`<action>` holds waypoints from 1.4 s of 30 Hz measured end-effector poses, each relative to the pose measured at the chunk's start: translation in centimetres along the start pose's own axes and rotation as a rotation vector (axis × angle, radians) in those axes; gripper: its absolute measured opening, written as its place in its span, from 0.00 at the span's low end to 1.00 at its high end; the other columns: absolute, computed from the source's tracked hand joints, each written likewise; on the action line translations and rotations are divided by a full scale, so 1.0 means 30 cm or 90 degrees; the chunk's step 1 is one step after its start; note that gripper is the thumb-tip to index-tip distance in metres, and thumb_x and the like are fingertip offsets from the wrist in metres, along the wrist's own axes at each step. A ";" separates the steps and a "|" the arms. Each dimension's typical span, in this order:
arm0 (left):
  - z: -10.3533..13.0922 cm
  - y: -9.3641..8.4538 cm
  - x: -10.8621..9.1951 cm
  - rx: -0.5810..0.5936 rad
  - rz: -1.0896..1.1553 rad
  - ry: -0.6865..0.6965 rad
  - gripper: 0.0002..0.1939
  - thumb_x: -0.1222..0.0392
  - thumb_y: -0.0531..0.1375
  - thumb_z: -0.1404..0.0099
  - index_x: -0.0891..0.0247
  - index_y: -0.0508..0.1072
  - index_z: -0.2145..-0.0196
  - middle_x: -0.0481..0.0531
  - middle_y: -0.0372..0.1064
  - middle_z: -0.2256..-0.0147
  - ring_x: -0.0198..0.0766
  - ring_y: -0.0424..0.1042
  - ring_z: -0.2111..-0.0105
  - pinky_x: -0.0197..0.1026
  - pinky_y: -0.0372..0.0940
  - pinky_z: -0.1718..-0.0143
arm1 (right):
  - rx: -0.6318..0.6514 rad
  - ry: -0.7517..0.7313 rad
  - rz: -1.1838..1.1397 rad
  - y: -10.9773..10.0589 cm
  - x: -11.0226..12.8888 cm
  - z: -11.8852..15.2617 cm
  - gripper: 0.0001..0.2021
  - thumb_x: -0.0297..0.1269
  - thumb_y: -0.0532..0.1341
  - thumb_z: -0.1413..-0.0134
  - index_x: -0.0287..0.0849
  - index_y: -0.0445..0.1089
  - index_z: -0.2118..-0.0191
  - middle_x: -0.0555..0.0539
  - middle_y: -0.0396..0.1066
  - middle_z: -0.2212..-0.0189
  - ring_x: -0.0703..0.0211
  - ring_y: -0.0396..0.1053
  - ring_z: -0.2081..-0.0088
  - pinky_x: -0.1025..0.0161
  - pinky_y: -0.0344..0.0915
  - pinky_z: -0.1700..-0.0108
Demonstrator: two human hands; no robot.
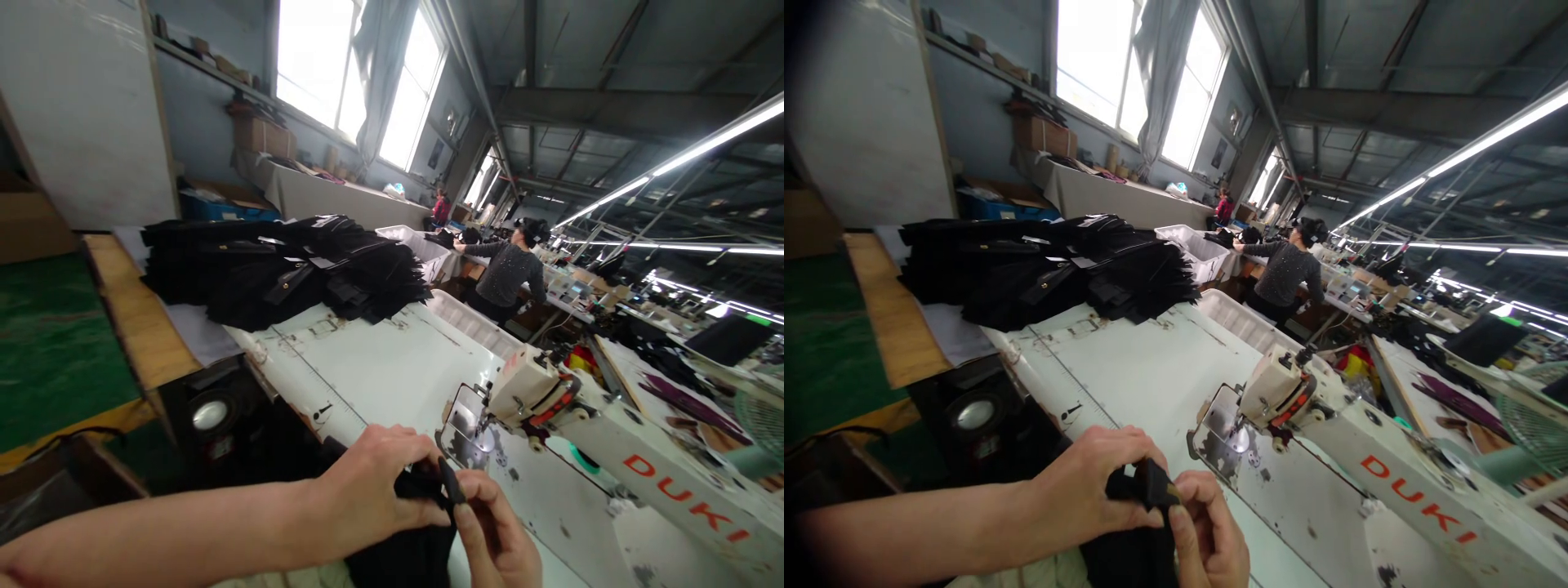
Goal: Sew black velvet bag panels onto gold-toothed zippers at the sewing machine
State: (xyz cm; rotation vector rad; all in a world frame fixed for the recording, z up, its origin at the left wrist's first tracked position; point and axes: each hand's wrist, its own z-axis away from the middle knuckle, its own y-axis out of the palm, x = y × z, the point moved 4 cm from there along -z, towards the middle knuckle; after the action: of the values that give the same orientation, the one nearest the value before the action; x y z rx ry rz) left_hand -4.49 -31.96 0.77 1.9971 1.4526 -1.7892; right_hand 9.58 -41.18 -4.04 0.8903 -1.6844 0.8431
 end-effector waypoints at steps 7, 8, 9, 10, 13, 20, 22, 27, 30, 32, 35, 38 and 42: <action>-0.080 -0.038 0.040 0.102 0.150 -0.043 0.06 0.61 0.66 0.41 0.65 0.80 0.66 0.49 0.77 0.69 0.41 0.75 0.67 0.35 0.64 0.64 | 0.267 0.147 -0.006 0.031 0.030 -0.097 0.22 0.55 0.69 0.54 0.44 0.66 0.62 0.54 0.63 0.73 0.61 0.63 0.68 0.66 0.61 0.65; -0.098 -0.054 0.046 0.113 0.169 -0.053 0.07 0.60 0.65 0.41 0.65 0.79 0.65 0.49 0.77 0.69 0.41 0.74 0.67 0.35 0.65 0.64 | 0.329 0.174 0.016 0.036 0.032 -0.107 0.22 0.55 0.69 0.55 0.43 0.65 0.67 0.55 0.60 0.75 0.64 0.59 0.71 0.67 0.57 0.68; -0.114 -0.072 0.051 0.122 0.175 -0.058 0.08 0.58 0.65 0.41 0.66 0.78 0.65 0.49 0.77 0.68 0.41 0.74 0.66 0.36 0.66 0.64 | 0.368 0.194 0.034 0.034 0.035 -0.117 0.22 0.56 0.69 0.56 0.42 0.63 0.72 0.57 0.57 0.78 0.66 0.55 0.74 0.68 0.52 0.71; -0.130 -0.090 0.057 0.126 0.177 -0.062 0.09 0.57 0.65 0.40 0.66 0.78 0.65 0.50 0.76 0.68 0.41 0.74 0.66 0.36 0.66 0.64 | 0.388 0.207 0.049 0.028 0.039 -0.127 0.24 0.56 0.69 0.56 0.42 0.60 0.76 0.58 0.53 0.80 0.68 0.50 0.75 0.67 0.47 0.73; -0.157 -0.142 0.090 0.100 0.219 -0.102 0.12 0.53 0.67 0.41 0.65 0.76 0.67 0.50 0.74 0.70 0.40 0.72 0.68 0.34 0.66 0.68 | 0.386 0.221 0.052 -0.001 0.050 -0.150 0.25 0.53 0.71 0.58 0.42 0.58 0.80 0.60 0.48 0.83 0.69 0.45 0.77 0.66 0.40 0.75; -0.134 -0.199 0.232 -0.007 0.375 -0.294 0.20 0.54 0.77 0.55 0.66 0.77 0.68 0.50 0.73 0.73 0.38 0.71 0.74 0.32 0.68 0.75 | 0.368 0.254 0.055 -0.056 0.026 -0.146 0.24 0.52 0.73 0.63 0.42 0.60 0.84 0.59 0.50 0.86 0.70 0.48 0.80 0.67 0.44 0.78; -0.124 -0.198 0.262 -0.032 0.401 -0.334 0.21 0.57 0.78 0.58 0.66 0.77 0.68 0.50 0.73 0.74 0.38 0.72 0.75 0.33 0.69 0.75 | 0.367 0.261 0.050 -0.064 0.015 -0.139 0.25 0.53 0.72 0.63 0.42 0.59 0.85 0.59 0.52 0.87 0.70 0.51 0.82 0.68 0.50 0.79; -0.098 -0.185 0.303 -0.054 0.450 -0.392 0.22 0.60 0.78 0.57 0.64 0.77 0.65 0.50 0.74 0.73 0.40 0.74 0.76 0.36 0.72 0.75 | 0.374 0.255 0.046 -0.073 0.005 -0.129 0.24 0.52 0.71 0.63 0.42 0.60 0.86 0.59 0.53 0.88 0.70 0.53 0.84 0.69 0.54 0.79; -0.093 -0.178 0.323 -0.062 0.463 -0.393 0.21 0.62 0.78 0.56 0.64 0.77 0.64 0.52 0.76 0.72 0.41 0.76 0.74 0.36 0.74 0.74 | 0.355 0.241 0.071 -0.076 0.018 -0.131 0.27 0.51 0.73 0.67 0.43 0.56 0.87 0.60 0.50 0.89 0.70 0.52 0.84 0.69 0.48 0.81; -0.094 -0.170 0.341 -0.070 0.477 -0.398 0.22 0.64 0.78 0.56 0.65 0.78 0.63 0.53 0.76 0.71 0.41 0.76 0.73 0.36 0.74 0.72 | 0.344 0.243 0.090 -0.077 0.031 -0.132 0.27 0.52 0.75 0.69 0.43 0.56 0.86 0.60 0.50 0.89 0.70 0.52 0.83 0.68 0.45 0.81; -0.095 -0.153 0.369 -0.084 0.502 -0.417 0.21 0.68 0.77 0.56 0.66 0.78 0.63 0.54 0.76 0.70 0.42 0.77 0.71 0.37 0.75 0.70 | 0.345 0.261 0.041 -0.070 0.053 -0.128 0.26 0.58 0.72 0.66 0.43 0.61 0.83 0.58 0.54 0.86 0.69 0.53 0.80 0.68 0.47 0.79; -0.098 -0.142 0.391 -0.089 0.532 -0.423 0.20 0.70 0.75 0.56 0.67 0.78 0.64 0.53 0.76 0.70 0.42 0.78 0.71 0.36 0.75 0.69 | 0.359 0.258 -0.040 -0.062 0.066 -0.123 0.27 0.64 0.68 0.61 0.43 0.64 0.80 0.56 0.58 0.82 0.68 0.56 0.78 0.69 0.52 0.77; -0.102 -0.138 0.401 -0.050 0.561 -0.414 0.18 0.67 0.76 0.54 0.67 0.78 0.65 0.51 0.75 0.71 0.40 0.77 0.71 0.36 0.74 0.69 | 0.421 0.269 -0.057 -0.054 0.059 -0.116 0.25 0.60 0.69 0.61 0.43 0.63 0.80 0.57 0.59 0.82 0.68 0.57 0.78 0.70 0.56 0.77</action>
State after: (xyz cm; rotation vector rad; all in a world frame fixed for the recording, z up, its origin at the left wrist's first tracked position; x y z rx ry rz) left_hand -6.75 -20.97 -5.98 1.4166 0.3444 -1.6408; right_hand 12.15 -39.25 -1.30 1.1143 -0.9928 1.4501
